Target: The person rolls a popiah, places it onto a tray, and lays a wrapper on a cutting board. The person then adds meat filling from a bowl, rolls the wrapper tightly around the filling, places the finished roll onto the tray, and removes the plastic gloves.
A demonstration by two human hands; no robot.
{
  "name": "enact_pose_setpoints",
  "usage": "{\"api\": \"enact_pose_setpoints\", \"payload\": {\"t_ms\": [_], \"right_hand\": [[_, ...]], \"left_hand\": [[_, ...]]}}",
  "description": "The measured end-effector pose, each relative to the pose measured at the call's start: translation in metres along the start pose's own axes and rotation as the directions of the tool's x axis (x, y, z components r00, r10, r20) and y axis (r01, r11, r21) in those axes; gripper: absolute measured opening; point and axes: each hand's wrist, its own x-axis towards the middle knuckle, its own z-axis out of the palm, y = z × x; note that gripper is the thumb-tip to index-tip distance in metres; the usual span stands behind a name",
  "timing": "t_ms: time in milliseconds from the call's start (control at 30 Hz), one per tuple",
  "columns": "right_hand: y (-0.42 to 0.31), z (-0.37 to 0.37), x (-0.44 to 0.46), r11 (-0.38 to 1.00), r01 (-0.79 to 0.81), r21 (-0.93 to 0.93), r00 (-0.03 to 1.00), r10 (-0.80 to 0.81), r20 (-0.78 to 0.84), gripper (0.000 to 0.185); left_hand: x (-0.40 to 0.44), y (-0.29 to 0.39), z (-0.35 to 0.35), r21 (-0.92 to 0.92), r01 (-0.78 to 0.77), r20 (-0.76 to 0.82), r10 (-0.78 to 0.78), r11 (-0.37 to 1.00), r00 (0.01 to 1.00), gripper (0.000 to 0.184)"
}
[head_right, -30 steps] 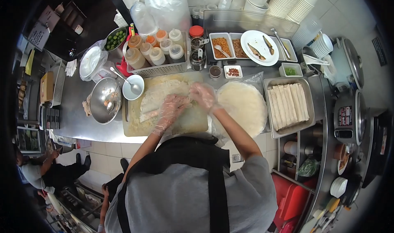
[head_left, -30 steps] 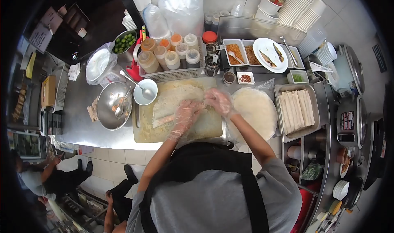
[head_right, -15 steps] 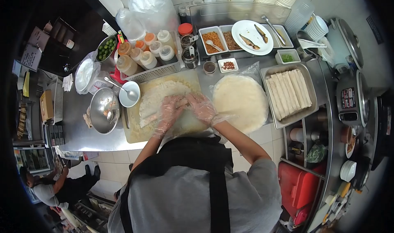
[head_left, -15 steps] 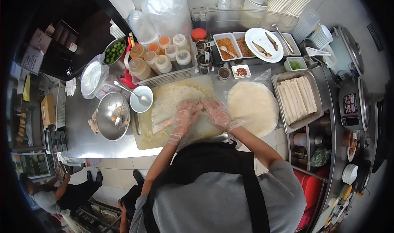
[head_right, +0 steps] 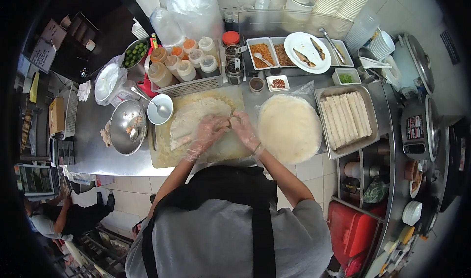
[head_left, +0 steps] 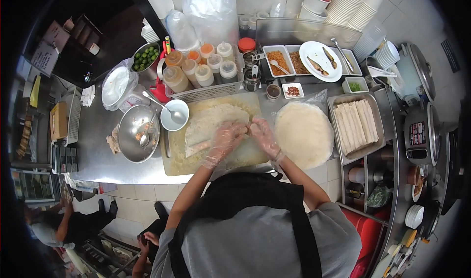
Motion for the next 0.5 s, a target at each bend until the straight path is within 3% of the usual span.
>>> {"api": "enact_pose_setpoints", "payload": {"t_ms": [33,133,233,333,500], "right_hand": [[0.005,0.002,0.0,0.969,0.125,-0.213,0.992,-0.125,0.015,0.033],[-0.003,0.008,-0.008,0.936,0.248,-0.25,0.969,-0.239,0.065,0.033],[-0.03,0.005,-0.002,0.89,0.284,-0.357,0.956,-0.234,0.177,0.032],[-0.043,0.004,0.015,0.916,0.178,-0.36,0.969,-0.1,0.225,0.034],[-0.012,-0.009,0.053,0.947,0.115,-0.299,0.967,-0.037,0.252,0.04]], "left_hand": [[0.001,0.004,-0.004,0.034,-0.005,0.025,0.004,0.999,1.0,0.04],[0.009,-0.004,-0.011,0.012,0.067,0.186,-0.068,0.998,0.98,0.043],[0.009,-0.01,-0.012,-0.115,0.175,0.007,-0.175,0.978,0.984,0.048],[0.006,-0.003,-0.025,-0.576,0.319,0.062,-0.349,0.753,0.935,0.039],[-0.002,-0.008,-0.03,-0.153,0.102,0.052,-0.095,0.983,0.994,0.045]]}}
